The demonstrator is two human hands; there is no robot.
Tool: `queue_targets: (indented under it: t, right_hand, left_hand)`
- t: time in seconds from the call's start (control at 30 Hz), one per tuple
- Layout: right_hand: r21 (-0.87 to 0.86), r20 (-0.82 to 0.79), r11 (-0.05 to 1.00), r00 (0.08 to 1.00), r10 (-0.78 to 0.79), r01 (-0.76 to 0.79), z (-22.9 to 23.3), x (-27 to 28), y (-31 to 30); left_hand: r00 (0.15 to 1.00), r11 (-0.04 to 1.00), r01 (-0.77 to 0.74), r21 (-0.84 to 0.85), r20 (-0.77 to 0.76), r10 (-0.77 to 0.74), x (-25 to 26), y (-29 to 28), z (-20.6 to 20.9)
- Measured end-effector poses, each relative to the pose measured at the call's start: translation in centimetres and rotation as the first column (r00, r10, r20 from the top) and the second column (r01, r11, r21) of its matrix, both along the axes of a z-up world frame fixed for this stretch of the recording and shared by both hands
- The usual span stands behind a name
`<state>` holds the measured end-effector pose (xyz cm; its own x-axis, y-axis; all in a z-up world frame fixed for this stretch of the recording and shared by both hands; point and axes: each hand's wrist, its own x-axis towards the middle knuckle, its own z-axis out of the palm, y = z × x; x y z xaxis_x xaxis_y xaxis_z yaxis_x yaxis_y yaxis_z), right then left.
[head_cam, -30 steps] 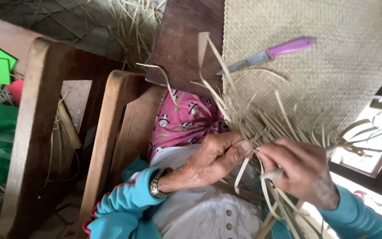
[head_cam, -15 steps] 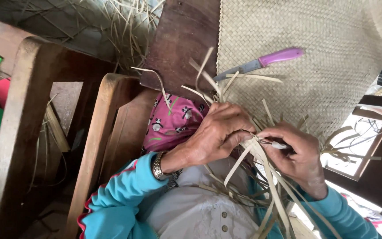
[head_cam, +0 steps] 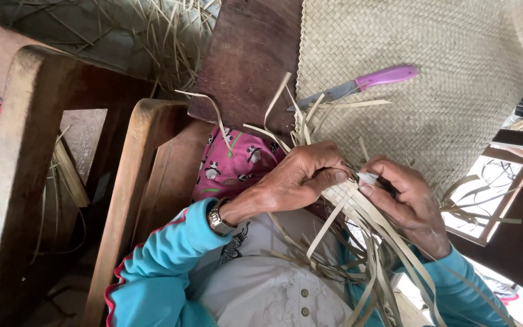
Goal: Weaving a mat by interlacing dried plant fibers using a metal tool.
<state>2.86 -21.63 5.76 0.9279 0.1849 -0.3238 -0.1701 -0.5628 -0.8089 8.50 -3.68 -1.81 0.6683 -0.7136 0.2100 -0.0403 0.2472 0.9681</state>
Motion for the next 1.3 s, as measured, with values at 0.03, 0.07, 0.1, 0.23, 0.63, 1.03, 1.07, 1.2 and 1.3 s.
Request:
queue_targets:
  t: [0.03,0.07,0.1,0.23,0.63,1.03,1.07,1.2,1.3]
  right_hand:
    - [-0.014,-0.008,1.0,1.0,0.003,-0.003,-0.1,0.0,0.0]
    - [-0.029,-0.016,1.0,1.0,0.005,-0.006,-0.1,0.0,0.0]
    - [-0.028,-0.018,1.0,1.0,0.006,-0.006,0.0,0.1,0.0]
    - [-0.041,-0.068,0.998,0.996,-0.051,0.048,0.1,0.1,0.2]
    - [-0.051,-0.106,0.996,0.992,-0.076,0.071,0.0,0.2,0.4]
    - [-0.005,-0.086,1.0,0.996,-0.019,0.019,0.0,-0.1,0.6]
    - [0.0,-0.086,1.0,0.996,-0.022,0.022,0.2,-0.1,0.7]
    - [-0.013,-0.091,1.0,0.996,0.002,-0.003,0.1,-0.6,0.6]
    - [-0.023,-0.083,1.0,0.997,0.006,-0.007,0.0,-0.9,0.7]
  left_hand:
    - [1.0,1.0,-0.023,0.0,-0.003,0.023,0.0,0.0,0.1]
    - [0.999,0.999,-0.046,0.001,-0.006,0.046,-0.1,0.0,0.1]
    - [0.999,0.999,-0.047,0.001,-0.007,0.047,-0.1,-0.1,0.2]
    - [0.993,0.993,-0.116,-0.032,-0.014,0.116,-0.4,-0.2,0.2]
    - [0.983,0.981,-0.183,-0.068,-0.008,0.183,-0.6,0.2,0.6]
    - [0.816,0.953,-0.297,0.059,0.533,0.222,-0.9,1.6,1.3]
    - [0.795,0.953,-0.299,0.042,0.564,0.224,-0.9,1.6,1.5]
    - [0.802,0.956,-0.293,0.004,0.546,0.244,-1.1,1.6,1.0]
    - [0.76,0.924,-0.382,0.012,0.572,0.307,-2.0,1.7,0.7]
